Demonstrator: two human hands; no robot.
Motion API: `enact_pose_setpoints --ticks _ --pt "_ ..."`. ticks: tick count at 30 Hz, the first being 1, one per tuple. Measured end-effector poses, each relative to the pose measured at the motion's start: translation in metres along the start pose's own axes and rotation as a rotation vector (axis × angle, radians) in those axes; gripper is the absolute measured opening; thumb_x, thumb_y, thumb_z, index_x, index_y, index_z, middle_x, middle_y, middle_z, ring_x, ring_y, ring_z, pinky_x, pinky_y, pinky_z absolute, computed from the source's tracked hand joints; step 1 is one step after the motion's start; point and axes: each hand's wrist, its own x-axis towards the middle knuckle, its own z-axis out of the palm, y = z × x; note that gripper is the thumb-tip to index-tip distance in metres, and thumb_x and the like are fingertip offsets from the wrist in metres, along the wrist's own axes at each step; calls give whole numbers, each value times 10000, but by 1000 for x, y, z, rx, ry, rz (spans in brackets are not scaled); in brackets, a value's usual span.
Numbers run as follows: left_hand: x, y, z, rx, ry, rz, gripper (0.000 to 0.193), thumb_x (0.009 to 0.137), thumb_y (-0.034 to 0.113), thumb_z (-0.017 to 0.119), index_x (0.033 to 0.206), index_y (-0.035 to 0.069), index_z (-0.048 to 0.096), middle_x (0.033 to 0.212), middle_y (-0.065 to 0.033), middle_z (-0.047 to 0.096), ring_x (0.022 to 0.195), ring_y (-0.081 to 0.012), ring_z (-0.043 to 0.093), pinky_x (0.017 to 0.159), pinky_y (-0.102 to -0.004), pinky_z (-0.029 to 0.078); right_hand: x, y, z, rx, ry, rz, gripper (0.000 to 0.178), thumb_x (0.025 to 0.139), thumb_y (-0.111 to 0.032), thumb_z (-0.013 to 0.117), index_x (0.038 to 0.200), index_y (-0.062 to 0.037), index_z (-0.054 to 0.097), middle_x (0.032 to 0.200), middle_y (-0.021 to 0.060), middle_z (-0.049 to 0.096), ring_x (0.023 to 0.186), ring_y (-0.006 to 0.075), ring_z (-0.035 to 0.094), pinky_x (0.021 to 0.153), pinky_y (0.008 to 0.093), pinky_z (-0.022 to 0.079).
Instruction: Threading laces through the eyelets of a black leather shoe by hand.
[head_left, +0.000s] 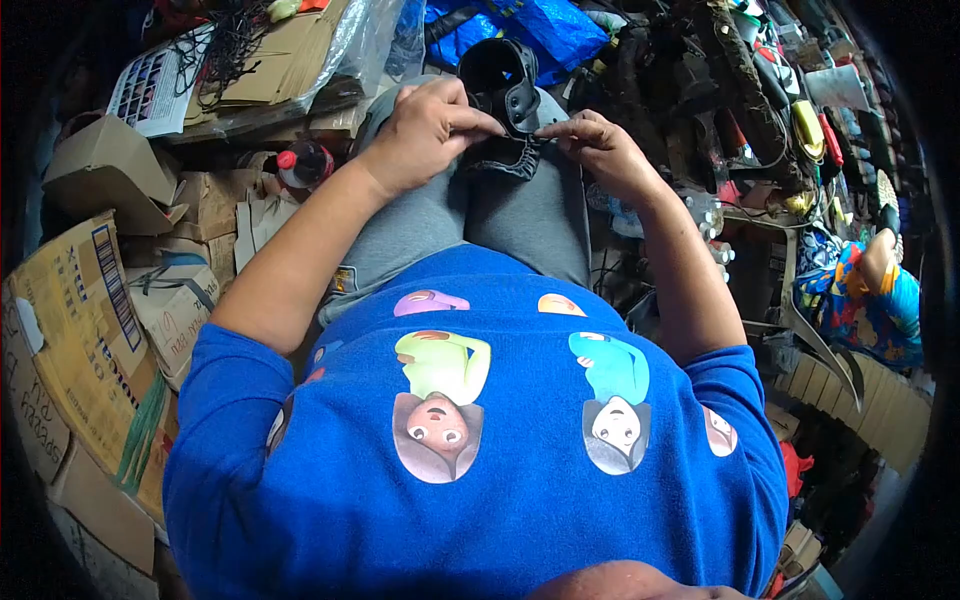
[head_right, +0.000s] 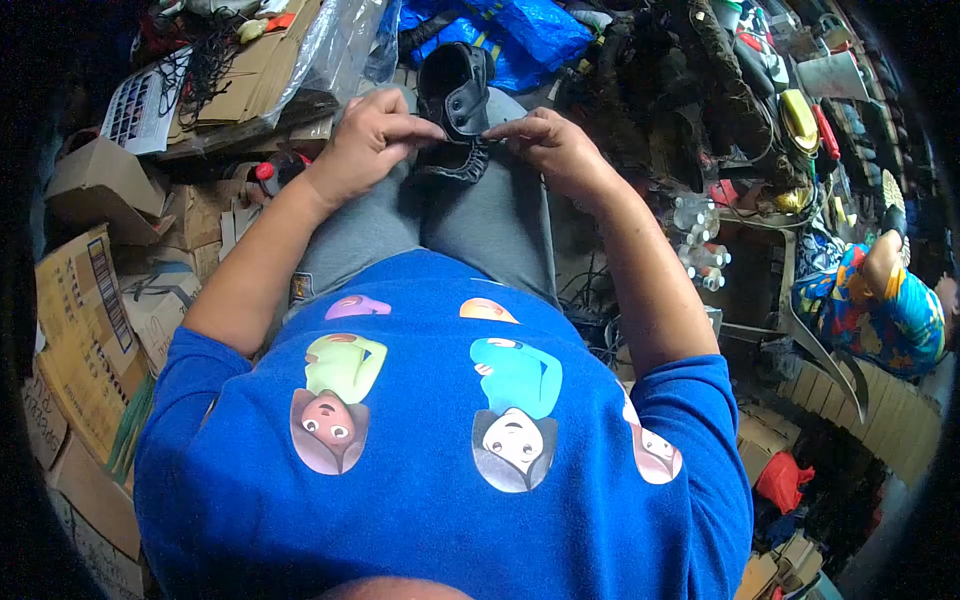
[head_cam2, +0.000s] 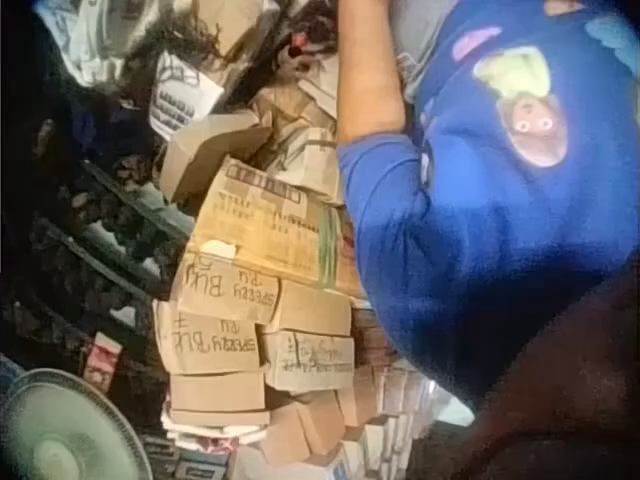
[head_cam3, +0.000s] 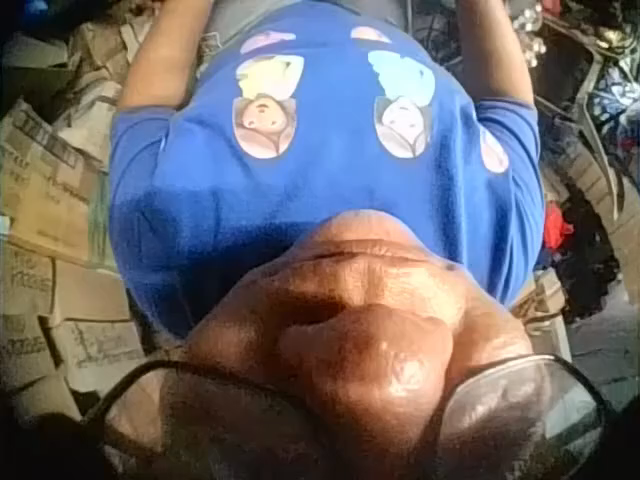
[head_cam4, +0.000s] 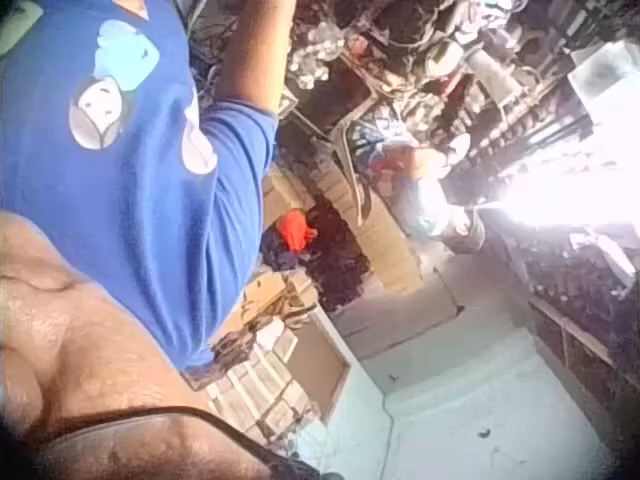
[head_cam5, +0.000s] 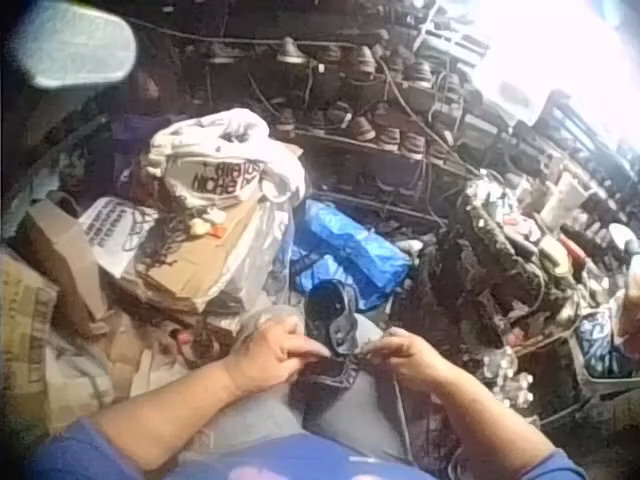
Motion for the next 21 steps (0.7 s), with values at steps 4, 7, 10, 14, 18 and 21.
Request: enact_pose_setpoints --ticks 4,7,10,14,18,21 --pt "5 -7 4 192 70 51 232 702 79 662 907 179 704 792 -22 490 844 -205 507 801 -354 355 4 1 -1 2 20 -33 226 866 -36 564 1018 -142 693 871 0 494 843 103 499 771 235 408" --pt "7 -8 5 192 76 58 228 697 70 655 898 166 700 792 -22 490 846 -207 506 794 -350 353 8 4 -3 -46 16 -54 230 861 -23 560 1010 -136 694 864 -2 492 831 101 497 763 233 409" --pt "7 -10 6 189 72 56 227 690 66 652 894 154 698 795 -21 491 849 -208 506 792 -357 352 9 2 -3 -65 14 -65 259 842 9 553 1005 -134 695 846 -6 483 813 99 492 758 231 408" --pt "8 -10 6 180 66 52 221 681 67 651 883 144 694 795 -22 491 850 -211 504 796 -372 351 9 2 -4 -64 9 -94 340 783 74 536 999 -133 698 813 -12 467 785 100 482 752 229 407" --pt "9 -11 6 182 57 48 212 680 60 644 872 138 691 795 -22 490 851 -214 504 798 -371 350 10 3 -5 -77 8 -94 375 753 95 521 999 -126 698 804 -10 466 778 103 481 752 229 407" --pt "9 -10 6 173 49 40 197 686 62 633 862 133 686 791 -23 490 854 -217 504 802 -375 351 10 3 -6 -48 -8 -98 386 744 97 513 1009 -115 697 799 -7 463 783 106 484 759 233 409"
